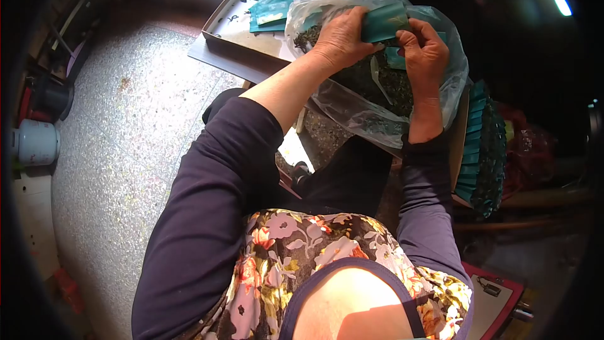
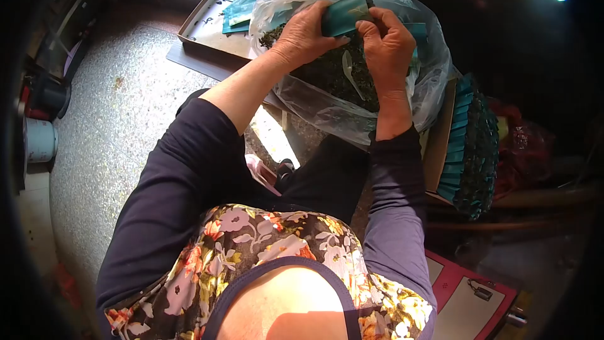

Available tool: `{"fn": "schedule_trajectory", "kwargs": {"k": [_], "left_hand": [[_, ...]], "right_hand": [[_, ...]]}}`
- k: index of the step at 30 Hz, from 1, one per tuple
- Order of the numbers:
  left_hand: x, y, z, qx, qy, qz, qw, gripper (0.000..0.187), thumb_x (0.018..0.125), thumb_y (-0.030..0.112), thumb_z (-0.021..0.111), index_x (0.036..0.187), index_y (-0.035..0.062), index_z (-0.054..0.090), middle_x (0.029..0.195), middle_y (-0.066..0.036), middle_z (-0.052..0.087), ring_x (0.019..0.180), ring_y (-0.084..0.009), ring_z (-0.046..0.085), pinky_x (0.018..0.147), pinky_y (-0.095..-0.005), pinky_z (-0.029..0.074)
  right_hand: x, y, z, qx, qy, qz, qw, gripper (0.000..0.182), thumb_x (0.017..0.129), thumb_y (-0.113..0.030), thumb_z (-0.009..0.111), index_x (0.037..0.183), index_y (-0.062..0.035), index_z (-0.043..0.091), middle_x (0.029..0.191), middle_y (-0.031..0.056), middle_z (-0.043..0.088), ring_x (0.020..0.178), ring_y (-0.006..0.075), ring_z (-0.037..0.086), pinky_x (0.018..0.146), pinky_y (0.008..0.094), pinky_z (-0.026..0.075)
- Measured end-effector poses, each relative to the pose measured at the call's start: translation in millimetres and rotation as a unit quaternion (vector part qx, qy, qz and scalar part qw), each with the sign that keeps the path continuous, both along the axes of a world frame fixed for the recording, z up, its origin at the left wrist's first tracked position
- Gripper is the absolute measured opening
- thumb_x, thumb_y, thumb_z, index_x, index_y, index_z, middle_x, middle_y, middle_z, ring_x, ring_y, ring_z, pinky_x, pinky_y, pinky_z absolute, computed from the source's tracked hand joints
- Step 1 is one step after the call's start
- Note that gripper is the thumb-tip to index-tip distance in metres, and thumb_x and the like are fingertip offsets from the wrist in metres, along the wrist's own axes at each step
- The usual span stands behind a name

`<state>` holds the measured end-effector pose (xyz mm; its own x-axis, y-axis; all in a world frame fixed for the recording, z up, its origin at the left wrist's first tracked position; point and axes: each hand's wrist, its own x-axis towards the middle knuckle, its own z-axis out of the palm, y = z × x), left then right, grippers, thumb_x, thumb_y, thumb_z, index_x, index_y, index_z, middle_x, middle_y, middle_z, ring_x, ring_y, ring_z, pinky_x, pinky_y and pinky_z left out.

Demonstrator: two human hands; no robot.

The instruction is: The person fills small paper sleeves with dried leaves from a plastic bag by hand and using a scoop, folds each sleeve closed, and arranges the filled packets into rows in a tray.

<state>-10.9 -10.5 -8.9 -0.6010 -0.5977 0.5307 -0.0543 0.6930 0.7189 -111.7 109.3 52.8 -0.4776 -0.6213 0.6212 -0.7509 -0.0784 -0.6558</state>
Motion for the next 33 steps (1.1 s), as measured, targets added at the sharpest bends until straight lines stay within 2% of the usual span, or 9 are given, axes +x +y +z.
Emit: {"fn": "schedule_trajectory", "kwargs": {"k": [6, 8, 11, 12, 15, 19, 22, 25, 33], "left_hand": [[3, -1, 3, 0.001, -0.011, 0.009, 1.0, 0.067, 0.064, 0.03, 0.081, 0.118, 0.005, 0.049, 0.106, -0.019, 0.059, 0.102, -0.0349, 0.057, 0.089, -0.0401, 0.046], [4, -1, 4, -0.008, -0.011, -0.002, 1.0, 0.068, 0.064, 0.03, 0.081, 0.118, 0.0049, 0.048, 0.107, -0.019, 0.059, 0.102, -0.0352, 0.057, 0.089, -0.0405, 0.046], [6, 2, 6, -0.008, -0.019, -0.029, 0.999, 0.071, 0.063, 0.031, 0.081, 0.12, 0.0047, 0.048, 0.107, -0.02, 0.059, 0.102, -0.036, 0.057, 0.089, -0.0413, 0.046], [6, 3, 7, 0.001, -0.025, -0.048, 0.999, 0.073, 0.063, 0.031, 0.082, 0.121, 0.0045, 0.047, 0.107, -0.02, 0.059, 0.102, -0.0365, 0.057, 0.09, -0.0416, 0.046], [7, 4, 9, 0.011, -0.062, -0.05, 0.997, 0.076, 0.062, 0.032, 0.082, 0.123, 0.0038, 0.046, 0.108, -0.022, 0.059, 0.102, -0.0371, 0.058, 0.089, -0.0418, 0.046], [2, -1, 2, -0.012, -0.039, -0.04, 0.998, 0.078, 0.062, 0.034, 0.082, 0.124, 0.0029, 0.045, 0.109, -0.023, 0.059, 0.102, -0.0378, 0.058, 0.089, -0.0416, 0.046], [4, 3, 6, -0.002, -0.061, -0.07, 0.996, 0.08, 0.063, 0.037, 0.081, 0.125, 0.0027, 0.045, 0.11, -0.023, 0.058, 0.104, -0.037, 0.058, 0.089, -0.0411, 0.046], [6, 4, 5, -0.017, -0.079, -0.059, 0.995, 0.08, 0.065, 0.042, 0.079, 0.126, 0.0028, 0.045, 0.11, -0.022, 0.059, 0.105, -0.0348, 0.057, 0.088, -0.0398, 0.046], [5, -13, -5, -0.056, -0.063, -0.045, 0.995, 0.064, 0.074, 0.037, 0.074, 0.123, 0.0058, 0.048, 0.107, -0.018, 0.059, 0.102, -0.0324, 0.058, 0.086, -0.0397, 0.046]], "right_hand": [[-2, 2, 1, -0.013, -0.043, -0.002, 0.999, 0.009, 0.083, -0.003, 0.064, 0.091, -0.0017, 0.067, 0.07, -0.0013, 0.061, 0.059, 0.0042, 0.055, 0.053, 0.0184, 0.045], [-3, 4, -3, 0.006, -0.036, 0.037, 0.999, 0.007, 0.084, -0.002, 0.063, 0.088, -0.002, 0.068, 0.068, -0.0013, 0.061, 0.058, 0.004, 0.054, 0.052, 0.0183, 0.045], [-5, 8, 6, -0.007, -0.024, -0.002, 1.0, 0.005, 0.084, -0.003, 0.062, 0.085, -0.0026, 0.068, 0.068, -0.0012, 0.061, 0.058, 0.0038, 0.054, 0.051, 0.0182, 0.044], [-5, 10, 9, -0.008, -0.064, -0.002, 0.998, 0.005, 0.084, -0.004, 0.063, 0.084, -0.0031, 0.067, 0.067, -0.0014, 0.061, 0.058, 0.0038, 0.055, 0.051, 0.0181, 0.044], [-8, 10, 11, 0.019, -0.014, -0.024, 0.999, 0.005, 0.084, -0.005, 0.063, 0.084, -0.0035, 0.067, 0.066, -0.0019, 0.06, 0.058, 0.0039, 0.056, 0.05, 0.018, 0.044], [-4, 10, 12, 0.009, -0.065, 0.009, 0.998, 0.004, 0.084, -0.005, 0.063, 0.085, -0.0033, 0.067, 0.066, -0.0015, 0.061, 0.057, 0.0044, 0.056, 0.049, 0.0183, 0.045], [-12, 16, 14, 0.048, -0.083, -0.029, 0.995, 0.004, 0.084, -0.005, 0.063, 0.086, -0.003, 0.066, 0.066, 0.0003, 0.062, 0.056, 0.0056, 0.057, 0.048, 0.019, 0.046], [-33, 24, 13, -0.005, -0.153, -0.071, 0.986, 0.003, 0.083, -0.004, 0.063, 0.084, -0.0018, 0.065, 0.065, 0.0028, 0.062, 0.053, 0.0073, 0.057, 0.047, 0.0201, 0.046], [-102, 37, -2, 0.023, -0.193, -0.163, 0.967, 0.007, 0.082, -0.006, 0.062, 0.075, -0.0026, 0.065, 0.062, 0.0037, 0.064, 0.047, 0.0067, 0.057, 0.042, 0.0208, 0.045]]}}
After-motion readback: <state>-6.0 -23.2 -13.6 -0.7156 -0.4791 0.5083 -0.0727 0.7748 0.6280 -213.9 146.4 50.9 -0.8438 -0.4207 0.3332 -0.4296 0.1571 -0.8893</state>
